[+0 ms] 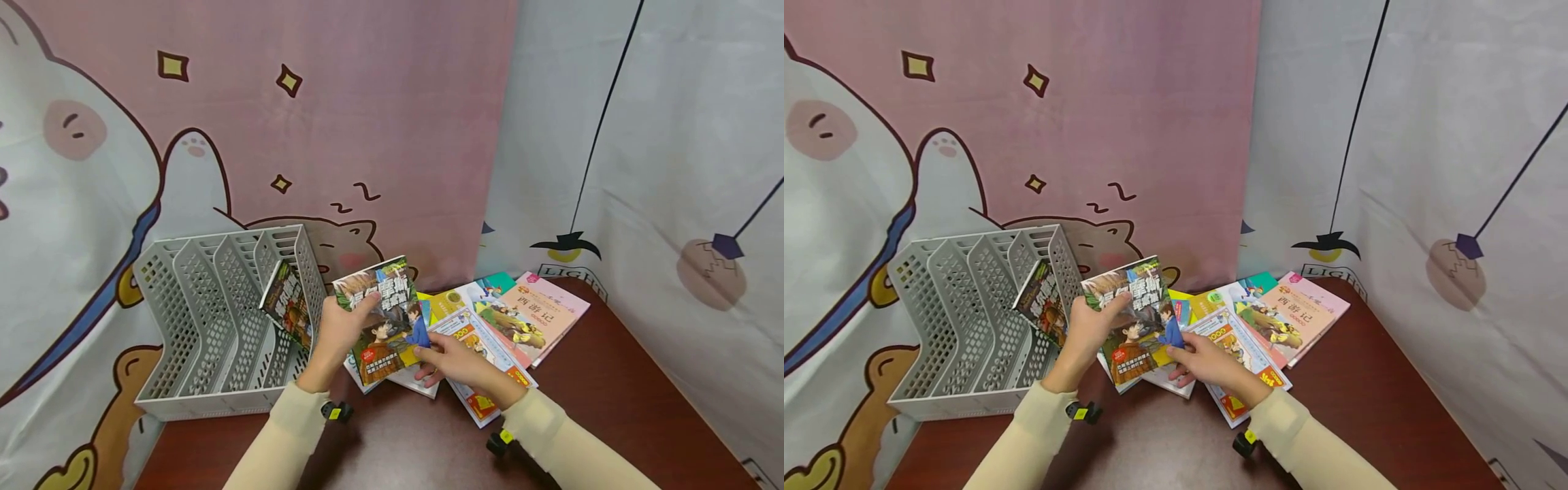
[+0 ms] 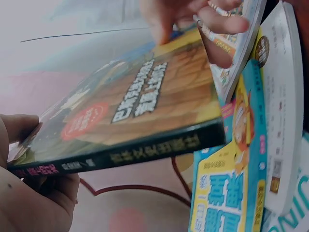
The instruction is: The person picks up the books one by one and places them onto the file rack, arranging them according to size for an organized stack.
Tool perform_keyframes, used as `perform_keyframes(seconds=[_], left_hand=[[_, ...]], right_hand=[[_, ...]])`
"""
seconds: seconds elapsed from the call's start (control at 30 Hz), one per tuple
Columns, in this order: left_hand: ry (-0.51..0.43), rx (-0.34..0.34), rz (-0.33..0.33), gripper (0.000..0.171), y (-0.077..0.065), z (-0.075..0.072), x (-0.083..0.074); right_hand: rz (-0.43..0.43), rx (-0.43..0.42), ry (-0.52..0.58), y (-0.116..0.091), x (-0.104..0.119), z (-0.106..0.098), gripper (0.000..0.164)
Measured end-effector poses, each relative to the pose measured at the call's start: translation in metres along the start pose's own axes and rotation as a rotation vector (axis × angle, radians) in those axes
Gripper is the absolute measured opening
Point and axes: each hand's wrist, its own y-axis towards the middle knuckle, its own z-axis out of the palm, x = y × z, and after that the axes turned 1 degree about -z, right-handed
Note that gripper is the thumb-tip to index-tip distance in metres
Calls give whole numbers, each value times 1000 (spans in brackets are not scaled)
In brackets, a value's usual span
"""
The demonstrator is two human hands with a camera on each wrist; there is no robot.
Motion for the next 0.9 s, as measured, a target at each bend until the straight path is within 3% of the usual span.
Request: perform_keyframes(seconds=[0.17, 0.37, 0.53, 0.67, 0.9], left_hand=[[56, -51, 9, 32, -5, -11, -6], [-16, -88, 24, 33, -9, -25, -5], [-30, -167, 47, 31, -11, -35, -4], [55, -252, 45, 32, -13, -43, -9], [100, -299, 120, 29, -19, -60, -18]], right_hand=[[36, 15, -11, 5, -5, 8, 40], [52, 83, -26, 10, -7, 25, 40], [62, 121, -16, 14, -7, 49, 38], [68, 153, -22, 20, -9, 73, 37], [42, 141, -25, 35, -8, 112, 37]])
